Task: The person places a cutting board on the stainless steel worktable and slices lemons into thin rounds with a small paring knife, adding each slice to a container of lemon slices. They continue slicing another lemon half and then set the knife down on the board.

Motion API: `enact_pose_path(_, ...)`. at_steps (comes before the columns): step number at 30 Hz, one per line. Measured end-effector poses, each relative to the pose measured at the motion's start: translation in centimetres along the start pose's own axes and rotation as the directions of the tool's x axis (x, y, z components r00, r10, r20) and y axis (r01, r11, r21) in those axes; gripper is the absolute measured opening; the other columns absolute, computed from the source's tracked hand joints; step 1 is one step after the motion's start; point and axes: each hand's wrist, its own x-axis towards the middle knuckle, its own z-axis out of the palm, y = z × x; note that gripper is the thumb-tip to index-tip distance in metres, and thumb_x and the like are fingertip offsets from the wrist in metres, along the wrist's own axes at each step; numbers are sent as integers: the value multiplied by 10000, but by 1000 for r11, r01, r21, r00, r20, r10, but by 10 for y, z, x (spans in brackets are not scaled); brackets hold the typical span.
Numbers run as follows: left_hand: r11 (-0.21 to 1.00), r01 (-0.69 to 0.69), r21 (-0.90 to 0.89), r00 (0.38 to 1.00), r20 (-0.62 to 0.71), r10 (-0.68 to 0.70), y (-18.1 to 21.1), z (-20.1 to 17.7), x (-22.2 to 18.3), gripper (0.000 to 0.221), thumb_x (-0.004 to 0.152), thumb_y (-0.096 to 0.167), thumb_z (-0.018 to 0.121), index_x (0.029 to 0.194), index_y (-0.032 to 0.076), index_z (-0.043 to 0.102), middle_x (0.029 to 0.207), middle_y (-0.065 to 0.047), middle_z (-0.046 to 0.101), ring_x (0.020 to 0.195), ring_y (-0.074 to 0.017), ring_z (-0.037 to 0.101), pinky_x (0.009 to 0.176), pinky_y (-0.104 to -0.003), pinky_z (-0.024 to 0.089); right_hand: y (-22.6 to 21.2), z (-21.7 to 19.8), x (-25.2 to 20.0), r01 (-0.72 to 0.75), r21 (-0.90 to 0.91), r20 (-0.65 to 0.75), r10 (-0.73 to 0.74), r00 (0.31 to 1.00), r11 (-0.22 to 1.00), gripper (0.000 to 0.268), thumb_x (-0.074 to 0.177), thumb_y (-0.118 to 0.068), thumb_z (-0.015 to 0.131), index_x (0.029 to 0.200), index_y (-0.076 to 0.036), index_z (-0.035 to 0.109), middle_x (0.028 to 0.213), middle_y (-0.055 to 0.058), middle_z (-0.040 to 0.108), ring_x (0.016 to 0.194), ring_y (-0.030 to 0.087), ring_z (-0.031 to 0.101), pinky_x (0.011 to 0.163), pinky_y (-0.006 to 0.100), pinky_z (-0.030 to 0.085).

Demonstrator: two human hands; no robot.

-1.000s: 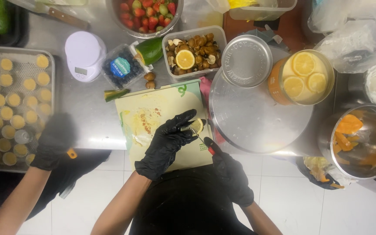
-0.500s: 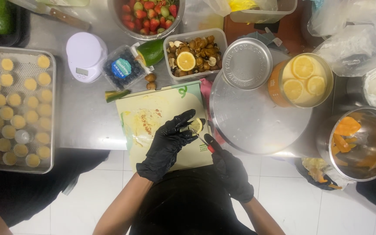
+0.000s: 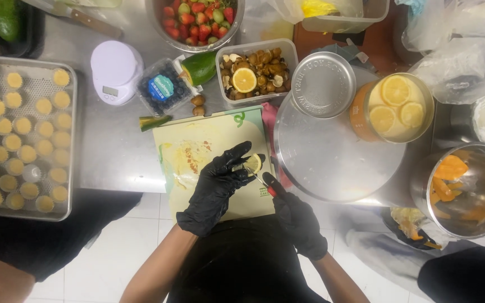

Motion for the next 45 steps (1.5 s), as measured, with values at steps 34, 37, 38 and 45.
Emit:
enact_pose_path(34, 1000, 4, -31, 999, -36, -5, 4, -19, -4, 560, 880, -124, 638, 1421, 15, 596, 1284, -146, 713, 1119, -212, 687, 964, -302, 583, -14, 10, 18, 124, 161, 28, -130, 991, 979, 486, 917, -88, 584, 1399, -70, 638, 786, 22, 660, 635, 115, 528, 592, 255, 446)
enact_pose_path(37, 1000, -6, -14, 1000, -5, 6, 13, -20, -5, 573, 877, -147, 606, 1429, 11, 592, 1288, -134, 696, 1109, -187, 646, 964, -300, 570, -16, 4, 16, 224, -82, 17, -223, 975, 971, 474, 961, -182, 559, 1431, -133, 608, 643, -30, 574, 527, 89, 492, 498, 258, 393)
enact_pose_path(38, 1000, -9, -15, 1000, -6, 9, 14, -23, -3, 573, 877, -147, 606, 1429, 11, 592, 1288, -134, 696, 1109, -187, 646, 964, -300, 570, -18, -2, 12, 226, -84, 18, -226, 974, 970, 474, 961, -182, 559, 1431, -133, 608, 643, -30, 574, 527, 89, 492, 498, 258, 393)
enact_pose_path(45, 996, -26, -86, 999, 29, 29, 29, -31, -5, 572, 864, -182, 605, 1406, 1, 596, 1368, -119, 649, 1185, -217, 631, 991, -305, 562, -53, -32, 1, 342, 547, 53, -439, 897, 764, 97, 911, 24, 512, 987, 21, 571, 1017, 138, 664, 807, 199, 587, 740, 332, 537)
